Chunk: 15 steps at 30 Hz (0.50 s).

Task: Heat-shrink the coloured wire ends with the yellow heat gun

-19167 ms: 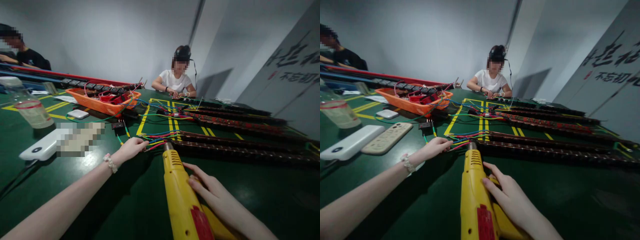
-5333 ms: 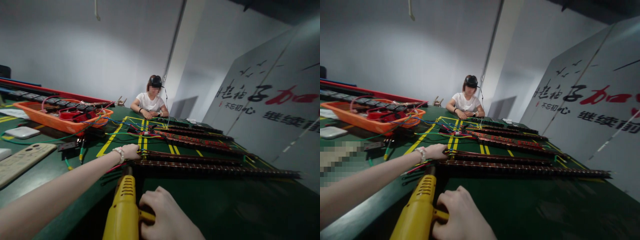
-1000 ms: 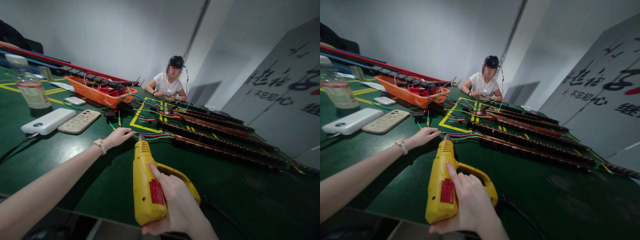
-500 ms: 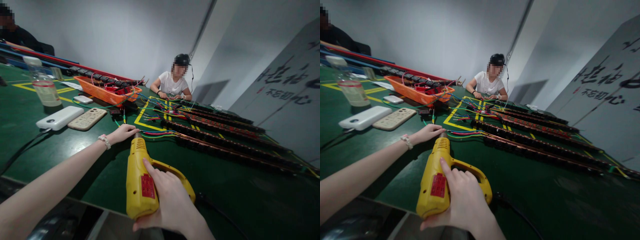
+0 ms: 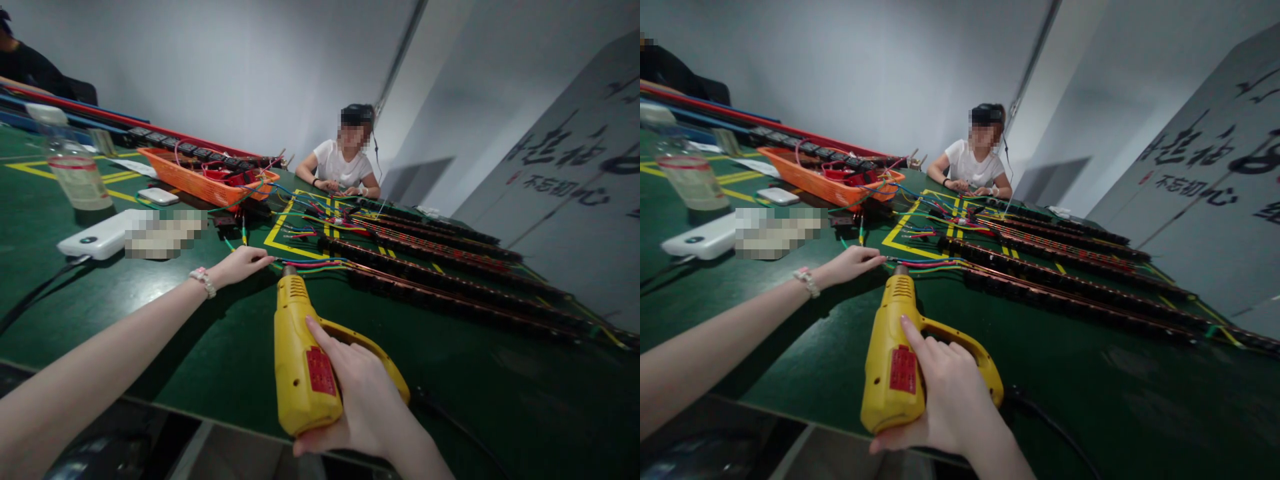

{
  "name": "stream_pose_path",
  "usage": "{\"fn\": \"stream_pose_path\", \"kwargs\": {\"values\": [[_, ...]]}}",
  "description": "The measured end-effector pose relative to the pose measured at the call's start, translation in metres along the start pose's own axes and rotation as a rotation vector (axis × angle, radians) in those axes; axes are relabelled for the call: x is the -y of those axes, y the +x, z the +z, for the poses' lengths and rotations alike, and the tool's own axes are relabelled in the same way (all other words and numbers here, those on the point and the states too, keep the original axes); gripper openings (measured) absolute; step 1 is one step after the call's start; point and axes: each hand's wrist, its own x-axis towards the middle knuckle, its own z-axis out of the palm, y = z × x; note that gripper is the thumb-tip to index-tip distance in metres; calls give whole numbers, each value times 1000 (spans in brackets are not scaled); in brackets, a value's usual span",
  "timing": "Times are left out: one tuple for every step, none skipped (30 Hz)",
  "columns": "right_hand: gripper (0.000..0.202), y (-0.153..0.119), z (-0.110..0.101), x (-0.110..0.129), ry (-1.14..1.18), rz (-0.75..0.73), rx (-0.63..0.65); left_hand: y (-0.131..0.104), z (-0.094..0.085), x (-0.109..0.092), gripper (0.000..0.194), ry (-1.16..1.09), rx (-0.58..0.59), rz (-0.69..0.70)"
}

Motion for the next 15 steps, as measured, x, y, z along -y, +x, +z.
{"fn": "stream_pose_path", "kwargs": {"values": [[122, -3, -2, -3, -12, 9, -7, 0, 0, 0, 61, -1, 0, -7], [122, -6, -4, -6, -26, 20, -19, 0, 0, 0, 61, -2, 1, -13], [121, -9, -5, -9, -38, 33, -37, 0, 0, 0, 61, 0, 1, -16], [121, -13, -6, -12, -49, 47, -59, 0, 0, 0, 62, 2, 1, -17], [119, -16, -7, -16, -57, 65, -81, 0, 0, 0, 62, 7, 3, -19], [118, -20, -8, -20, -62, 85, -99, 0, 0, 0, 62, 12, 4, -22], [116, -23, -8, -23, -69, 108, -114, 0, -1, 0, 62, 16, 7, -27], [114, -27, -8, -26, -82, 139, -135, 0, -1, -1, 62, 20, 7, -33], [113, -29, -8, -29, -98, 173, -164, -1, -1, -1, 62, 24, 7, -39], [112, -32, -8, -31, -118, 206, -196, -1, -1, -1, 62, 25, 7, -44], [111, -34, -8, -32, -141, 237, -228, -1, -2, -2, 62, 26, 7, -45], [111, -35, -7, -33, -167, 262, -258, -1, -2, -2, 62, 26, 8, -43], [111, -36, -7, -33, -191, 281, -282, -1, -2, -2, 63, 26, 8, -41], [111, -37, -6, -33, -211, 291, -296, -1, -2, -2, 63, 27, 6, -38], [111, -37, -6, -33, -227, 299, -307, -1, -1, -1, 63, 27, 5, -36]]}}
